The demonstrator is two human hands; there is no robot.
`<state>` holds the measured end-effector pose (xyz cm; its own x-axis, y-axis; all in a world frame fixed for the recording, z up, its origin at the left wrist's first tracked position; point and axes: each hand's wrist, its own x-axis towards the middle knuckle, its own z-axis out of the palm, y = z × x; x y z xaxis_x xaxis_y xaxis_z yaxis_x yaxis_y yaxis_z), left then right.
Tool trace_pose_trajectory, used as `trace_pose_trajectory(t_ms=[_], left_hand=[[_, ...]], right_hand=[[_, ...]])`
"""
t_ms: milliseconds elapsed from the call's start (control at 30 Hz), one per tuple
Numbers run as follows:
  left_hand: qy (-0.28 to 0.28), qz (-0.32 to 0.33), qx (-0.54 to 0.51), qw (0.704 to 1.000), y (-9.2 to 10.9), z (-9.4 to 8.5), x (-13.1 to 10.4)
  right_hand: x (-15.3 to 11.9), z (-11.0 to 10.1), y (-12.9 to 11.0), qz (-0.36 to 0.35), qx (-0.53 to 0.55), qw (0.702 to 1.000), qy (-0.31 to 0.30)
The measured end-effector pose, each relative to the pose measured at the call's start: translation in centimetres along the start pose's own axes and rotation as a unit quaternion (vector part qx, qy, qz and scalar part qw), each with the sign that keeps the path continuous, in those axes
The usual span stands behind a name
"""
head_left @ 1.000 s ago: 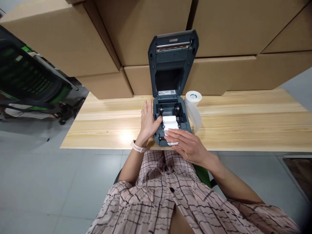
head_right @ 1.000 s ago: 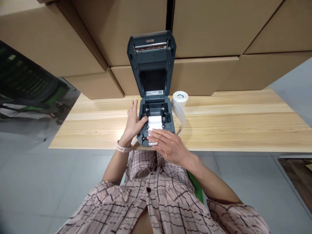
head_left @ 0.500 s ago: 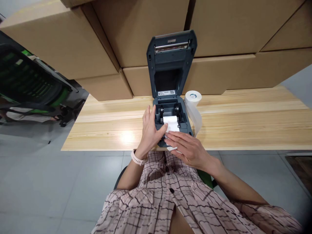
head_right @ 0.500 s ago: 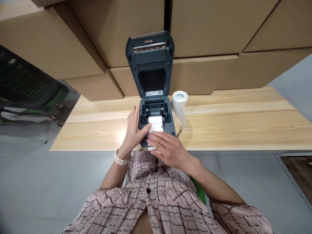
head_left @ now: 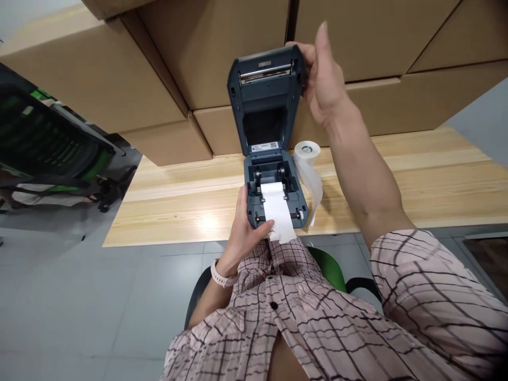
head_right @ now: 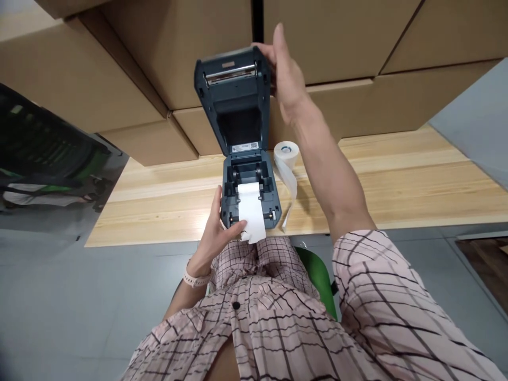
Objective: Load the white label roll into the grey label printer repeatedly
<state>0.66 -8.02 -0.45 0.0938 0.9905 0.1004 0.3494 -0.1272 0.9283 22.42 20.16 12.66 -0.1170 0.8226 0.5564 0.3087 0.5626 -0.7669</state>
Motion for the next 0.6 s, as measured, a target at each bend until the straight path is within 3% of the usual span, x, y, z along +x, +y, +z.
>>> trace_pose_trajectory(t_ms=[100, 200, 300, 367, 500, 600], left_hand=[[0.003, -0.012, -0.026, 1.000, 0.1, 0.0, -0.6], [0.019, -0.004, -0.022, 1.000, 0.0, 0.1, -1.2], [0.046, 0.028, 0.018, 0.998, -0.2, 0.2, -2.0], [0.069, 0.064, 0.050, 0.994, 0.0, 0.3, -2.5], [0.106, 0.114, 0.063, 0.986, 1.1, 0.4, -2.3], [0.126, 0.091, 0.040, 0.987, 1.7, 0.7, -1.1]], right_hand=[[-4.3, 0.3, -2.4, -0.007, 0.059, 0.997, 0.047], [-12.6, -0.5, -5.3, -0.123, 0.002, 0.990, 0.070], [-20.1, -0.9, -6.5, -0.135, -0.061, 0.989, 0.000], [-23.5, -0.7, -6.3, -0.109, -0.106, 0.988, -0.036], [-26.7, 0.6, -5.0, -0.069, -0.118, 0.988, -0.069], [-27.3, 1.2, -4.5, -0.053, -0.104, 0.992, -0.055]])
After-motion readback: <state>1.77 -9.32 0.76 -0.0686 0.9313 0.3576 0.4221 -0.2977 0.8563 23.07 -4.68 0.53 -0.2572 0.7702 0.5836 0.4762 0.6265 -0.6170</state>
